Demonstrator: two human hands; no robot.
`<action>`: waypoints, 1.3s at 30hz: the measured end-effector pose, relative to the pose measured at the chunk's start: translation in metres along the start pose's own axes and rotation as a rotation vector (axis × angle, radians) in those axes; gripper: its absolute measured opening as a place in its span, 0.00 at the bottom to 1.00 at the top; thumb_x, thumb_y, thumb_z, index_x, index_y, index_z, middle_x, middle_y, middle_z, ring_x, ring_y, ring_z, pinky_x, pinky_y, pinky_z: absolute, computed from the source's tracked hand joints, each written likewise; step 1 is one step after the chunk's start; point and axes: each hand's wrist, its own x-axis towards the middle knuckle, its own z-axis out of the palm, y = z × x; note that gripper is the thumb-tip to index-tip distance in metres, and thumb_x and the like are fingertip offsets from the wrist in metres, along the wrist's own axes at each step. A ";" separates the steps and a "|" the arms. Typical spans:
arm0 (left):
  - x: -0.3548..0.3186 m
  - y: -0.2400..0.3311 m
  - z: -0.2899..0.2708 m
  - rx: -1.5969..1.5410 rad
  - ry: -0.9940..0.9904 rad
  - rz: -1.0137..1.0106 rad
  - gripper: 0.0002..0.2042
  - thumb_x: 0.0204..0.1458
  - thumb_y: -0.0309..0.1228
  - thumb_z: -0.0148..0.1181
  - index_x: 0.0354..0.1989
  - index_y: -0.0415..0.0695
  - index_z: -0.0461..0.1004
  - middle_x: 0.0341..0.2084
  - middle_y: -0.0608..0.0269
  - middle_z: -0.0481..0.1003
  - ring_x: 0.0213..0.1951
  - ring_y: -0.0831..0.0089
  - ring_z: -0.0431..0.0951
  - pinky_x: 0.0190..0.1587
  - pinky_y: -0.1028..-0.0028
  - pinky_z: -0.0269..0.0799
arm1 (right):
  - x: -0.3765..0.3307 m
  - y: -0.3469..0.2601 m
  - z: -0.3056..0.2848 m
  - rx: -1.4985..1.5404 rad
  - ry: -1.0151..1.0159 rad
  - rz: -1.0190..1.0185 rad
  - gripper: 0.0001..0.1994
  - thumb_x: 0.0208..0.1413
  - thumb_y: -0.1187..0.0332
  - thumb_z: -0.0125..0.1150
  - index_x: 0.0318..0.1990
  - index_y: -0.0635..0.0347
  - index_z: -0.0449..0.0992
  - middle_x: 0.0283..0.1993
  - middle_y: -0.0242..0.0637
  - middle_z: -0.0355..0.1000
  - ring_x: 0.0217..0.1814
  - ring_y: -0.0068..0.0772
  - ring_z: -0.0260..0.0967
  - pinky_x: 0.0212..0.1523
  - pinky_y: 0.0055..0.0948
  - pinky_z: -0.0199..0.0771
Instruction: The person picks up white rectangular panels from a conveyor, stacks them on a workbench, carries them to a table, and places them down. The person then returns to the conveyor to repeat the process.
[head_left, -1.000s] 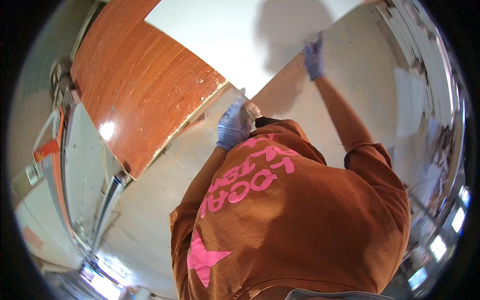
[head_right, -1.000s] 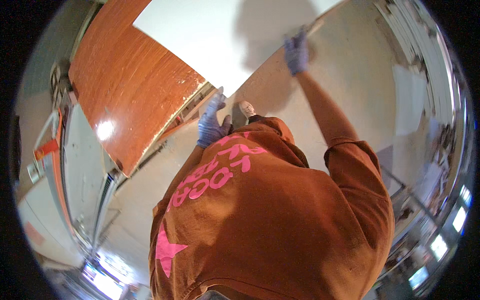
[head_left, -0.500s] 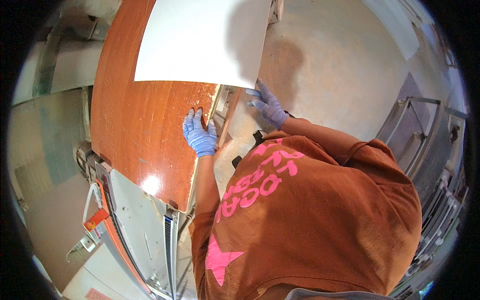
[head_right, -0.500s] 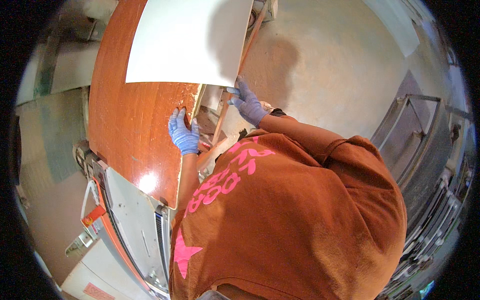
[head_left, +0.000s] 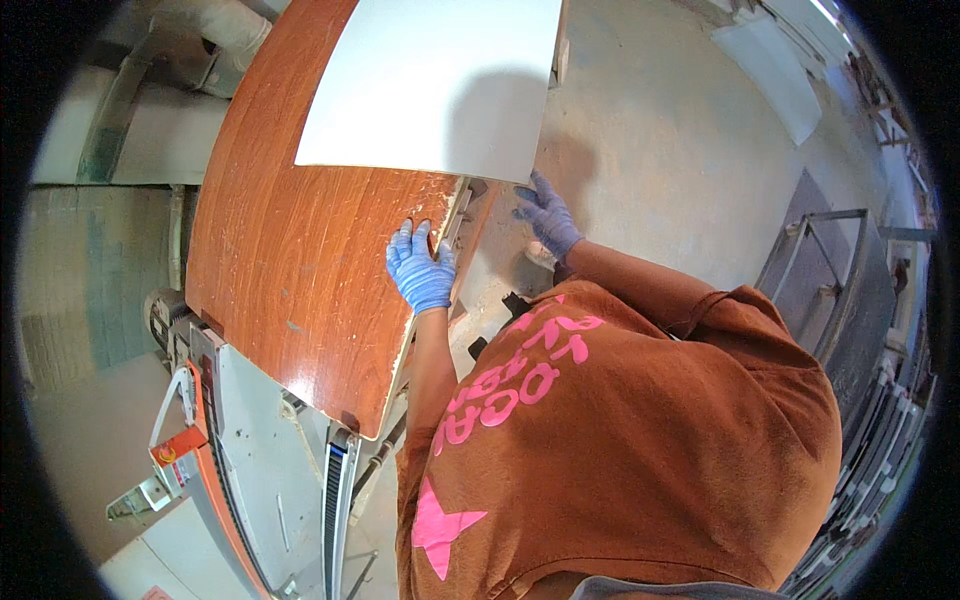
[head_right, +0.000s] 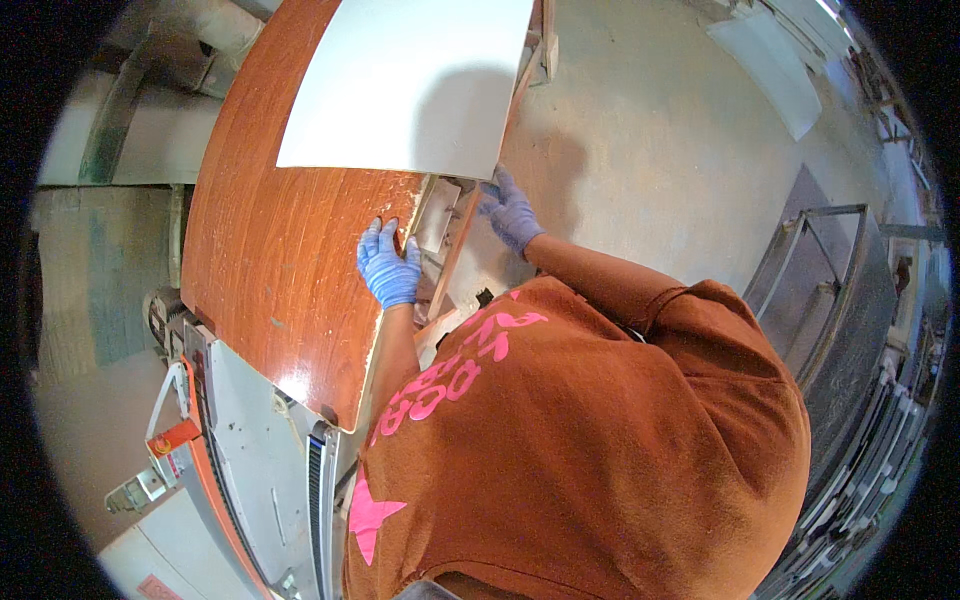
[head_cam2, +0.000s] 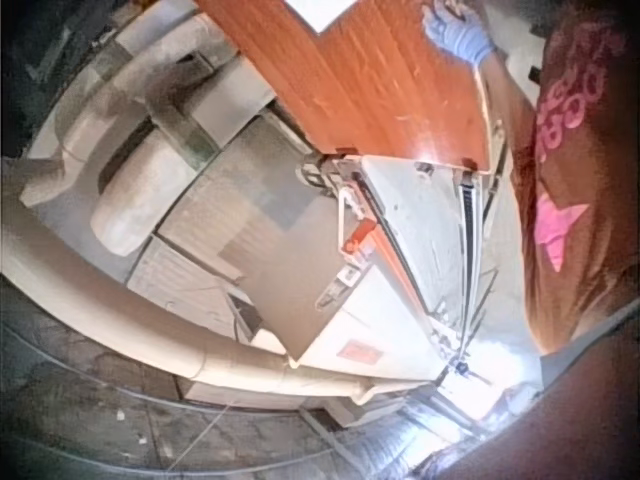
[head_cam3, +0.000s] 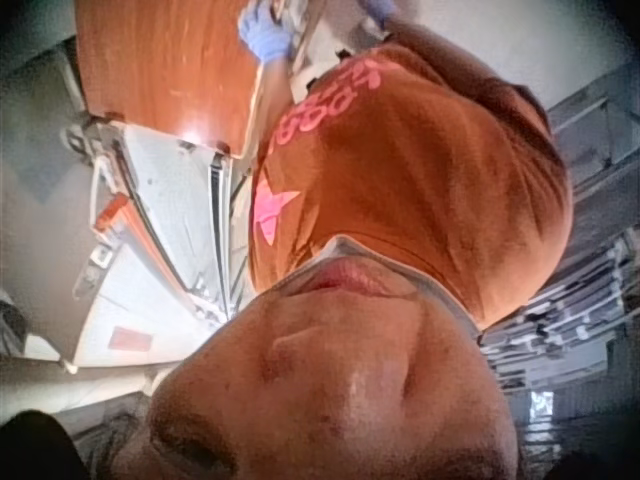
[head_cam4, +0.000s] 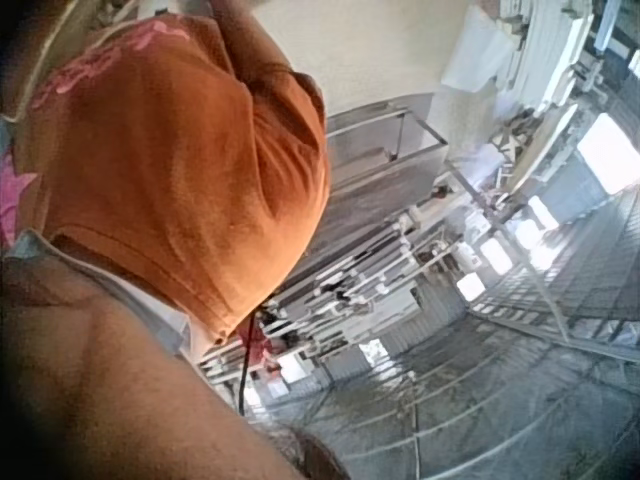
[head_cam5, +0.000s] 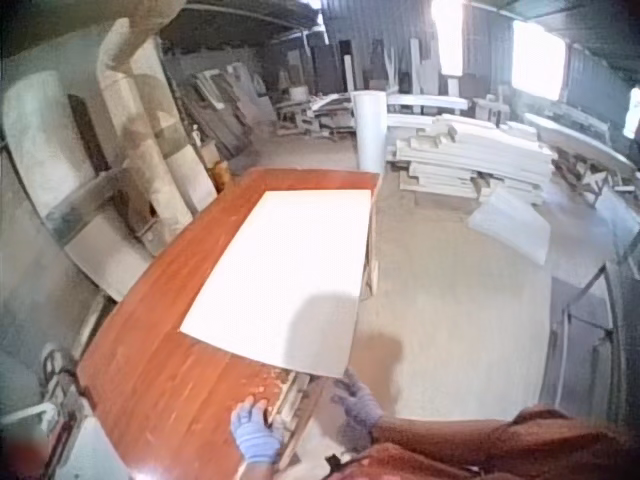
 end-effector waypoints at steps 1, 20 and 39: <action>0.000 0.000 0.000 0.002 0.008 -0.003 0.23 0.39 0.38 0.64 0.48 0.53 0.72 0.55 0.60 0.65 0.57 0.55 0.61 0.60 0.55 0.52 | 0.000 -0.011 0.000 0.000 0.004 0.029 0.34 0.55 0.77 0.51 0.68 0.57 0.43 0.60 0.52 0.58 0.57 0.37 0.61 0.49 0.32 0.71; -0.001 0.000 -0.003 0.003 0.011 -0.010 0.24 0.39 0.40 0.62 0.49 0.54 0.70 0.56 0.63 0.63 0.58 0.58 0.59 0.62 0.55 0.50 | 0.016 -0.025 -0.008 -0.087 0.005 0.081 0.27 0.53 0.71 0.56 0.61 0.59 0.58 0.44 0.39 0.68 0.36 0.25 0.64 0.37 0.25 0.69; 0.002 0.006 -0.008 -0.002 -0.009 -0.023 0.23 0.40 0.39 0.62 0.48 0.53 0.71 0.55 0.60 0.64 0.57 0.56 0.61 0.61 0.54 0.51 | 0.074 -0.005 -0.014 -0.033 0.190 -0.012 0.41 0.49 0.75 0.61 0.68 0.42 0.44 0.40 0.37 0.67 0.32 0.24 0.65 0.27 0.28 0.71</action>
